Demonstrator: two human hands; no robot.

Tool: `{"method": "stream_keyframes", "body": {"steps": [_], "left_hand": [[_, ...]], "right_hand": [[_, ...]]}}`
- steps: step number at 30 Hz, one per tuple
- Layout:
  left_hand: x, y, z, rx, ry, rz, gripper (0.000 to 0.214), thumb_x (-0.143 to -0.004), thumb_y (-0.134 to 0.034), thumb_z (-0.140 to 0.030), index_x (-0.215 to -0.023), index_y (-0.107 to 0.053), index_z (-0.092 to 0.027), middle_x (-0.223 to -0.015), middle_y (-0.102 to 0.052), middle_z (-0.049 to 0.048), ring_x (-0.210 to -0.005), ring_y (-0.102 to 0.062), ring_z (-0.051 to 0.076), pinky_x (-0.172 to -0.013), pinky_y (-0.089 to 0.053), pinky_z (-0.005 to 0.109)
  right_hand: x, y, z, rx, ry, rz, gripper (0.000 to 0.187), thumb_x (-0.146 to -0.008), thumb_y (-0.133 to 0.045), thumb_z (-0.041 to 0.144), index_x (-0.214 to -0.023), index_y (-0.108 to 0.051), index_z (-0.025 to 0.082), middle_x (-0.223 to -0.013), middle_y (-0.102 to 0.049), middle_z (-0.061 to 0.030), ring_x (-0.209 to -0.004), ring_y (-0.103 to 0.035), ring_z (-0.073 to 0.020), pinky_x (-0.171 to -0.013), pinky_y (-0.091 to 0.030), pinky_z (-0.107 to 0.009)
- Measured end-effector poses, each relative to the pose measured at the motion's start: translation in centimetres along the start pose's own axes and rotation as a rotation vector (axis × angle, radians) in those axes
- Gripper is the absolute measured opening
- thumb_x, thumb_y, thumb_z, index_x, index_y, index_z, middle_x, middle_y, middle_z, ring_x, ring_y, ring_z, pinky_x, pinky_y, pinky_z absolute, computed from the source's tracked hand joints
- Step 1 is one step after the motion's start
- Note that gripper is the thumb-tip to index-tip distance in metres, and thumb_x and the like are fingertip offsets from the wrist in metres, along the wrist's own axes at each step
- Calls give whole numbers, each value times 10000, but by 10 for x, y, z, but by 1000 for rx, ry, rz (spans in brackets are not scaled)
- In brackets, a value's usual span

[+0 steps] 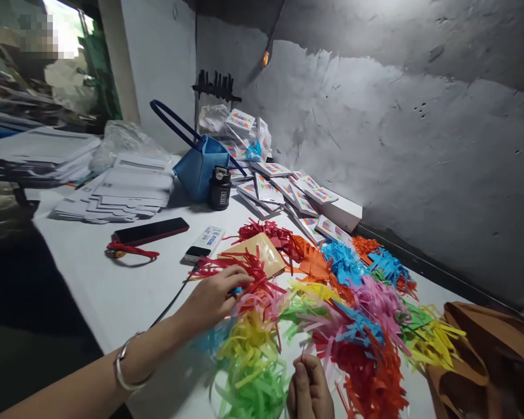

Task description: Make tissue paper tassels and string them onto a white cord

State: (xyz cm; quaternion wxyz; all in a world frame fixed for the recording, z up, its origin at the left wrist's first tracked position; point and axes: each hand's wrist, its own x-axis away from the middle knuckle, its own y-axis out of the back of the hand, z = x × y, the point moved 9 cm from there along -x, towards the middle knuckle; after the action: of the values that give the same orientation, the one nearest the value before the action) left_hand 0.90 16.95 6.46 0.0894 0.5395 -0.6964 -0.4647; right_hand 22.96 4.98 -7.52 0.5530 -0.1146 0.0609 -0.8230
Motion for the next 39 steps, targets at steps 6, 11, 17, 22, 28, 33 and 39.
{"method": "stream_keyframes", "body": {"steps": [6, 11, 17, 22, 28, 33, 39], "left_hand": [[-4, -75, -63, -139, -265, 331, 290, -859, -558, -34, -994, -727, -229, -1080, -742, 51, -809, -711, 187, -688, -518, 249], [-27, -114, -60, -173, -235, 402, 182, -797, -641, -63, -917, -704, -185, -925, -755, 68, -702, -671, 201, -626, -500, 253], [-48, -75, -22, -157, -63, 322, 184, -805, -548, -94, -935, -645, -181, -930, -742, 46, -834, -697, 216, -703, -513, 257], [-64, -11, 21, -260, 153, 131, 317, -803, -502, -79, -1064, -651, -182, -1071, -720, 75, -954, -694, 259, -757, -519, 301], [-46, 11, -6, -360, 140, 0, 386, -938, -440, -117, -1273, -612, -200, -1422, -546, 104, -1153, -639, 290, -859, -515, 351], [-22, -75, -30, -341, 7, 346, 133, -840, -631, -63, -816, -720, -160, -963, -739, 73, -760, -703, 220, -675, -524, 313], [-27, -89, 0, -305, 79, 357, 106, -849, -630, -44, -823, -670, -138, -865, -718, 50, -809, -693, 214, -729, -560, 351]], "right_hand": [[2, -1, 17, 156, 81, 14, 524, -819, -610, 750, -836, -563, 228, -526, -332, 106, -437, -275, -64, -438, -195, -200], [7, 2, 41, 349, 216, -26, 477, -907, -527, 693, -843, -595, 225, -561, -390, 80, -485, -368, -100, -488, -275, -236], [16, 3, 56, 587, 346, -68, 414, -991, -418, 594, -895, -610, 239, -595, -468, 54, -529, -446, -137, -568, -318, -275], [21, -5, 57, 642, 397, -37, 371, -1016, -389, 534, -881, -596, 258, -653, -577, 26, -552, -501, -154, -590, -335, -286], [22, -6, 61, 658, 418, -48, 327, -1022, -405, 504, -902, -597, 268, -676, -599, 24, -575, -539, -167, -605, -349, -289], [21, -7, 61, 657, 425, -32, 319, -1025, -405, 498, -904, -594, 271, -696, -609, 26, -600, -561, -166, -620, -356, -278], [21, -6, 62, 666, 424, -39, 322, -1027, -402, 492, -904, -601, 271, -701, -625, 19, -604, -562, -168, -619, -353, -280]]}}
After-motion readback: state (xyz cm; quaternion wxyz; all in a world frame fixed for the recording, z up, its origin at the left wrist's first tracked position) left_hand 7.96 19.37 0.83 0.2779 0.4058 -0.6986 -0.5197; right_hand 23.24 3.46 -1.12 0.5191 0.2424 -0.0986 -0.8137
